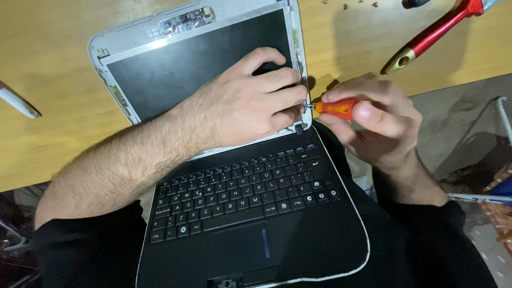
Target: The person connects internal cables, installs a keyboard, and secures a screen into a laptop chassis using a screwdriver.
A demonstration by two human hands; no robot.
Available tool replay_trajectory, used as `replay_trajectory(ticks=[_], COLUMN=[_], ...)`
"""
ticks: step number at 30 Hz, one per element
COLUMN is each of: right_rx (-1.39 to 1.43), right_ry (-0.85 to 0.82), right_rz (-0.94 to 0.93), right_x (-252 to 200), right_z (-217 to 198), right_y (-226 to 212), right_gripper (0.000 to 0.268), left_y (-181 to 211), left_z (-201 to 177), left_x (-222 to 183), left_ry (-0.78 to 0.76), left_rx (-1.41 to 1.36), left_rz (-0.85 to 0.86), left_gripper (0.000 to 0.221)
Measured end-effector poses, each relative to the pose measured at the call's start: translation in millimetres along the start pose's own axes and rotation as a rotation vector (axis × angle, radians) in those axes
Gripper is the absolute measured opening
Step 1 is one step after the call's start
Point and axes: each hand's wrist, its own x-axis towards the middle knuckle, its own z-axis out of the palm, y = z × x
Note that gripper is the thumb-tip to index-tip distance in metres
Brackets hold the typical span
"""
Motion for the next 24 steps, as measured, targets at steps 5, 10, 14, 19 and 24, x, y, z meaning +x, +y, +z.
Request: replay_trajectory(ticks=[5, 10, 14, 19, 24], right_rx=[0.010, -0.018, 0.005, 0.011, 0.097], right_ry=[-0.080, 0.004, 0.034, -0.002, -0.021], right_rz=[0.021, 0.035, 0.040, 0.028, 0.064], right_x=[7.1, 2.0, -2.5, 0.9, 7.0], right_z=[-6.4, 2.4, 4.0, 1.0, -0.2], right_y=[-17.1, -15.1, -13.9, -14.2, -20.5], right_gripper=[0.084, 0.078, 0.077, 0.076, 0.071], left_y=[1.1, 0.2, -0.2, 0.5, 2.6], left_z=[1.1, 2.2, 3.1, 0.3, -3.0], left_x=[0.2, -0.1, -0.2, 1.5, 3.3], left_ry=[-0.006, 0.015, 0.026, 0.016, -0.001], left_rx=[-0.003, 0.009, 0.014, 0.024, 0.007], left_rz=[-0.030, -0.007, -0.007, -0.004, -0.042], left_gripper=[0.022, 0.024, 0.022, 0.024, 0.021])
